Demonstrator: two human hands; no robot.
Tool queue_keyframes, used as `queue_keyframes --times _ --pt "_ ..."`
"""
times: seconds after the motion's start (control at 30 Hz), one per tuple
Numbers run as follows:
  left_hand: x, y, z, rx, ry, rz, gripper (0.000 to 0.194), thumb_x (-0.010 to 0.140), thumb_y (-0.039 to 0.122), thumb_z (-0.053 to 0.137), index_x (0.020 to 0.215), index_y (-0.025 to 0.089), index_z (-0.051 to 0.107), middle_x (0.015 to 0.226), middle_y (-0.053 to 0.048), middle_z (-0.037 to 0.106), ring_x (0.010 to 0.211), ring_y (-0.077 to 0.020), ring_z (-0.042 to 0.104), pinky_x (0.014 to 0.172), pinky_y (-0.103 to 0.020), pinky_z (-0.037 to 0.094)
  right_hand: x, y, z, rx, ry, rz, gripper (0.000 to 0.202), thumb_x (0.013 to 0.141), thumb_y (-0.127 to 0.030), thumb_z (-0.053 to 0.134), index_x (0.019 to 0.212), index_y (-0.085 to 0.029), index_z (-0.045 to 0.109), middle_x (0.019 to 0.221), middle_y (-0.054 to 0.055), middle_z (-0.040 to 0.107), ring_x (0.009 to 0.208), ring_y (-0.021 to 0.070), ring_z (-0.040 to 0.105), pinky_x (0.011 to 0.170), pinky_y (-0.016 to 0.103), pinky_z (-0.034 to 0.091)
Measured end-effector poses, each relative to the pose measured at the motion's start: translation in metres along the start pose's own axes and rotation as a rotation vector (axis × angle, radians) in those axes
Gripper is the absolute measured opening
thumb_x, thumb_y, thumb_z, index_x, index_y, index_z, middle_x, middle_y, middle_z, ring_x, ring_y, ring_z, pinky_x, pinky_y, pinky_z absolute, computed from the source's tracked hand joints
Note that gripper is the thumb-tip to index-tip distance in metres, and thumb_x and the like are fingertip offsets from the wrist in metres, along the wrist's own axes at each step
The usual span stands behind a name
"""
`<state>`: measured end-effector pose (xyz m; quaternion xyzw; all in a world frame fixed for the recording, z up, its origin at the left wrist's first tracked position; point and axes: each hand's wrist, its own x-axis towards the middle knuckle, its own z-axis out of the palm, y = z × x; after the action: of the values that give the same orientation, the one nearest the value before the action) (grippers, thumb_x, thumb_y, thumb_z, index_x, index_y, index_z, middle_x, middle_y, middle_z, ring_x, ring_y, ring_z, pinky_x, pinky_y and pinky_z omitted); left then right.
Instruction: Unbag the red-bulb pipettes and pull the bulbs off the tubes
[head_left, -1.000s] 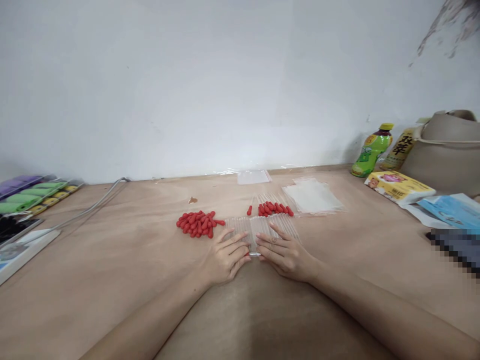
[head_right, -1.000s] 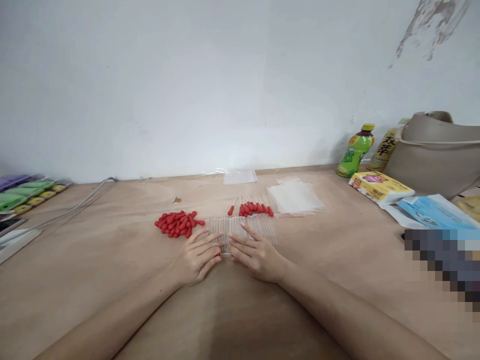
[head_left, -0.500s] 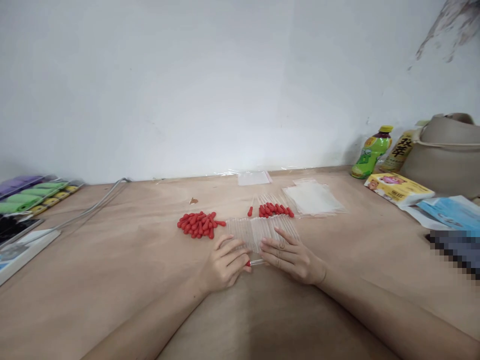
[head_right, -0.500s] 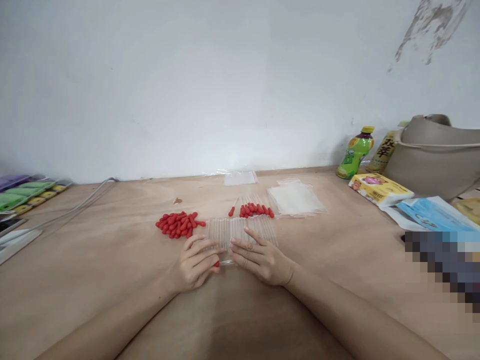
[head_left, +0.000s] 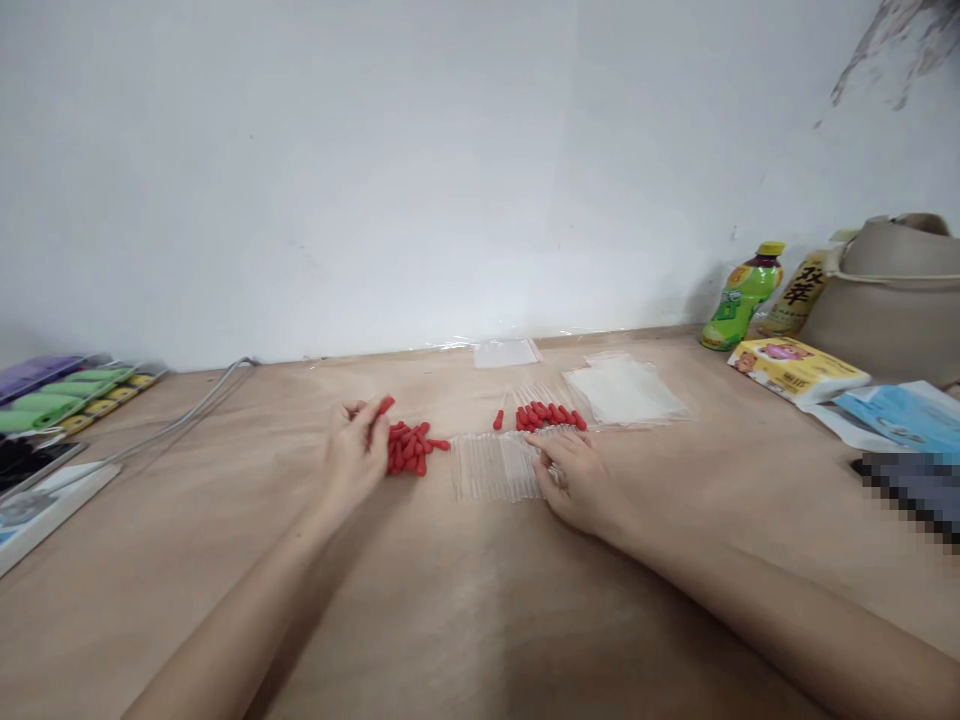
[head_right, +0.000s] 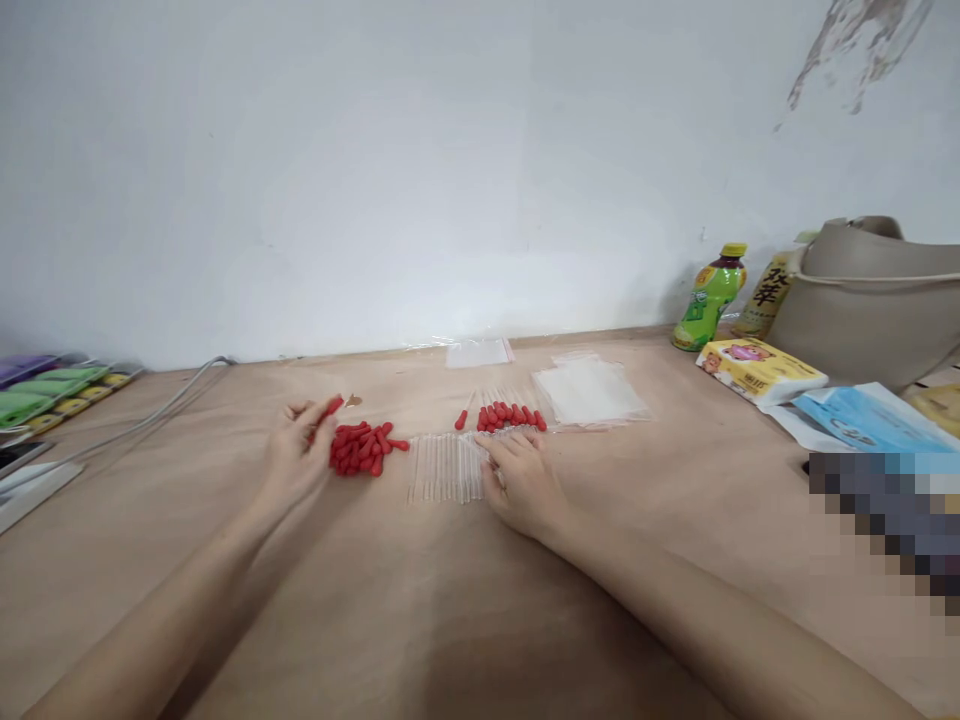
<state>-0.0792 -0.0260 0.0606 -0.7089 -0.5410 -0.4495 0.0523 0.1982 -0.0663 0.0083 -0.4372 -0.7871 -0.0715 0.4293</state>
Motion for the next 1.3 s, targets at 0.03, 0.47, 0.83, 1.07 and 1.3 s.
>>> queue_keyframes --times 0.03,0.47,0.83,1.07,1.3 --pt "0.008 -0.006 -0.007 -0.011 -0.044 -0.063 0.031 0.082 0.030 0.043 0.104 0.017 0.061 0.083 -0.006 0.050 0.081 -0.0180 0.053 0.068 -0.032 0.048 0.005 -0.002 0.003 0.026 0.010 0.010 0.025 0.079 -0.015 0.046 0.099 -0.017 0.060 0.069 0.002 0.061 0.069 0.0150 0.053 0.072 0.031 0.035" --pt "0.025 -0.044 -0.020 0.091 -0.358 -0.199 0.036 0.070 0.051 0.053 0.083 0.018 0.056 0.078 -0.002 0.061 0.056 -0.0112 0.046 0.052 -0.023 0.035 0.020 -0.026 0.036 -0.142 -0.242 0.022 0.010 0.074 -0.017 0.053 0.067 -0.016 0.060 0.068 0.004 0.058 0.077 0.0173 0.047 0.076 0.033 0.026" --pt "0.025 -0.056 -0.021 0.094 -0.438 -0.236 0.043 0.073 0.058 0.043 0.084 0.017 0.056 0.077 -0.003 0.064 0.063 -0.0156 0.055 0.058 -0.026 0.040 0.016 -0.027 0.032 -0.118 -0.263 0.069 0.029 0.071 -0.045 0.059 0.075 -0.017 0.061 0.077 0.006 0.058 0.084 0.0204 0.047 0.084 0.040 0.025" --pt "0.028 -0.041 -0.028 0.227 -0.272 -0.250 0.034 0.077 0.050 0.043 0.080 0.019 0.057 0.074 -0.001 0.062 0.060 -0.0151 0.052 0.056 -0.026 0.037 0.017 -0.024 0.031 -0.130 -0.150 0.103 0.026 0.070 -0.043 0.061 0.079 -0.018 0.063 0.076 0.005 0.059 0.080 0.0193 0.047 0.083 0.040 0.024" --pt "0.005 0.020 0.008 0.121 -0.264 0.165 0.024 0.080 0.038 0.046 0.074 0.019 0.059 0.080 -0.004 0.060 0.084 -0.0183 0.053 0.077 -0.029 0.040 0.008 -0.021 0.006 -0.083 -0.077 -0.034 0.014 0.076 -0.030 0.056 0.073 -0.020 0.064 0.063 0.000 0.055 0.069 0.0134 0.045 0.083 0.037 0.022"
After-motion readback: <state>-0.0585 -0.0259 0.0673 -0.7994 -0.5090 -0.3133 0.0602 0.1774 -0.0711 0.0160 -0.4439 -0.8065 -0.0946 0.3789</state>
